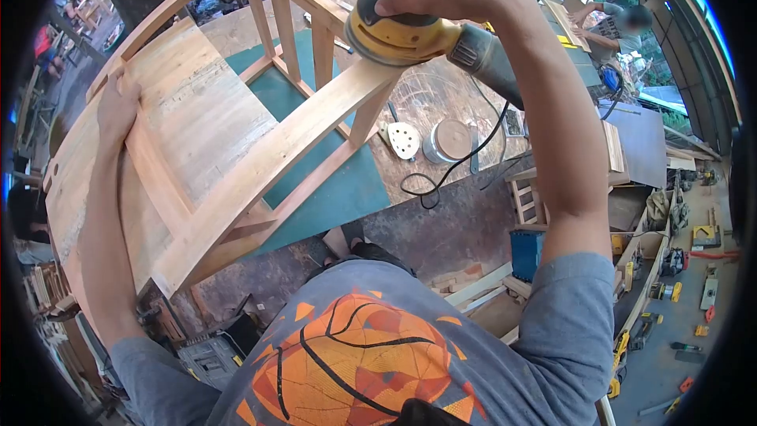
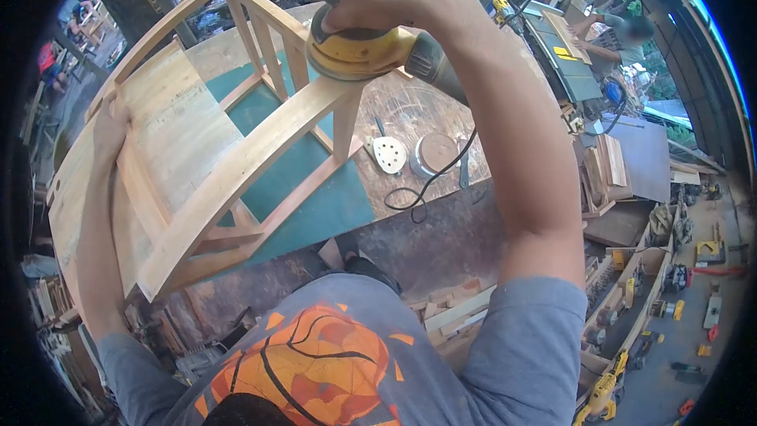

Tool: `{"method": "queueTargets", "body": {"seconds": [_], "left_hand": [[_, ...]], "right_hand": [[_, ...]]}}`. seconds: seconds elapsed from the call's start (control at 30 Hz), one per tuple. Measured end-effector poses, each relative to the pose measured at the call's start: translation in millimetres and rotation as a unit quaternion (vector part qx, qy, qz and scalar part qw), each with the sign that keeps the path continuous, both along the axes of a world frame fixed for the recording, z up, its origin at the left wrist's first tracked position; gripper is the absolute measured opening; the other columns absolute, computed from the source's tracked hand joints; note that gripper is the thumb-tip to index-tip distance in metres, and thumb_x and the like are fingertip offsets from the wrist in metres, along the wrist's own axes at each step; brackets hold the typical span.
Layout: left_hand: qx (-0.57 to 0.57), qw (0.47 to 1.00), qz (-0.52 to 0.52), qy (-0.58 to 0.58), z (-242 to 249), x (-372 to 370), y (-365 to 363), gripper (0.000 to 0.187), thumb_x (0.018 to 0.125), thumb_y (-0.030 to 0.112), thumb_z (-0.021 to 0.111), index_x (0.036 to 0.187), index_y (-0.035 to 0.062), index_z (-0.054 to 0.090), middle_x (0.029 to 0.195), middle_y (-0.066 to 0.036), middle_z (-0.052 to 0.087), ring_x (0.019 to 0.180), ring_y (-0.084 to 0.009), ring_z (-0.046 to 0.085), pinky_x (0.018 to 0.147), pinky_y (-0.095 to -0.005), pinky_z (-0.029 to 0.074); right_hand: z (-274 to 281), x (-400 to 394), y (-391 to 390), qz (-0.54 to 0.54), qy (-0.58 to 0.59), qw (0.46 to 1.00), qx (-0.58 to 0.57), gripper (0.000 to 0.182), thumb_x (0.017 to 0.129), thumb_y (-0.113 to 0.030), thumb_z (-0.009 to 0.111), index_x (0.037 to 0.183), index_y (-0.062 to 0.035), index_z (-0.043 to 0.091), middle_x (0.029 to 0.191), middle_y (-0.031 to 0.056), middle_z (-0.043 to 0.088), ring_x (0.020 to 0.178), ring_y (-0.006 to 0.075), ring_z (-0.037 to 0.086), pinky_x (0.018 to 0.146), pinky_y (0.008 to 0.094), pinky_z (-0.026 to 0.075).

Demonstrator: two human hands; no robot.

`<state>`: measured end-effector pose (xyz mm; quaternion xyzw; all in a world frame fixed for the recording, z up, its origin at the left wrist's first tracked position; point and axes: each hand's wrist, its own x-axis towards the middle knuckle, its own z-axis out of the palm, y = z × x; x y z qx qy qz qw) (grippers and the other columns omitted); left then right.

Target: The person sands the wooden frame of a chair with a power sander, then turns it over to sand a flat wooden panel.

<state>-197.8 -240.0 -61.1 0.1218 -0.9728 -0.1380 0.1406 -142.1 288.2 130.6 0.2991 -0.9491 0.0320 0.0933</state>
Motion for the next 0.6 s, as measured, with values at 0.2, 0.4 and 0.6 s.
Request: {"method": "queueTargets", "body": {"seconds": [0.2,0.4,0.6], "left_hand": [[-0.009,0.998,-0.030,0.046,-9.4,-3.0,-9.2,0.065,0.091,0.036,0.064,0.149,0.0111,0.052,0.143,-0.022,0.061,0.132,-0.0378,0.058,0.112,-0.0436,0.044],[0.011,1.000,-0.018,0.019,-4.7,-2.9,-1.8,0.064,0.090,0.034,0.064,0.149,0.0115,0.052,0.141,-0.022,0.062,0.131,-0.0370,0.060,0.111,-0.0438,0.044],[0.004,1.000,-0.020,0.016,-6.5,-6.8,-8.0,0.065,0.091,0.037,0.064,0.149,0.0105,0.052,0.142,-0.023,0.061,0.131,-0.0366,0.060,0.111,-0.0437,0.044]], "right_hand": [[-0.5,-24.7,-10.7,-0.049,-0.058,0.995,0.063,0.048,0.075,-0.030,0.079,0.117,-0.0109,0.065,0.113,0.0164,0.063,0.108,0.0365,0.065,0.092,0.0463,0.053],[7.7,4.3,-21.0,-0.015,-0.051,0.998,0.019,0.042,0.076,-0.028,0.078,0.111,-0.0078,0.066,0.106,0.0174,0.068,0.104,0.0367,0.066,0.089,0.0459,0.054],[8.9,-18.4,-21.7,-0.043,-0.069,0.996,0.041,0.043,0.076,-0.028,0.079,0.112,-0.0080,0.066,0.105,0.0176,0.068,0.104,0.0362,0.066,0.089,0.0450,0.054]]}}
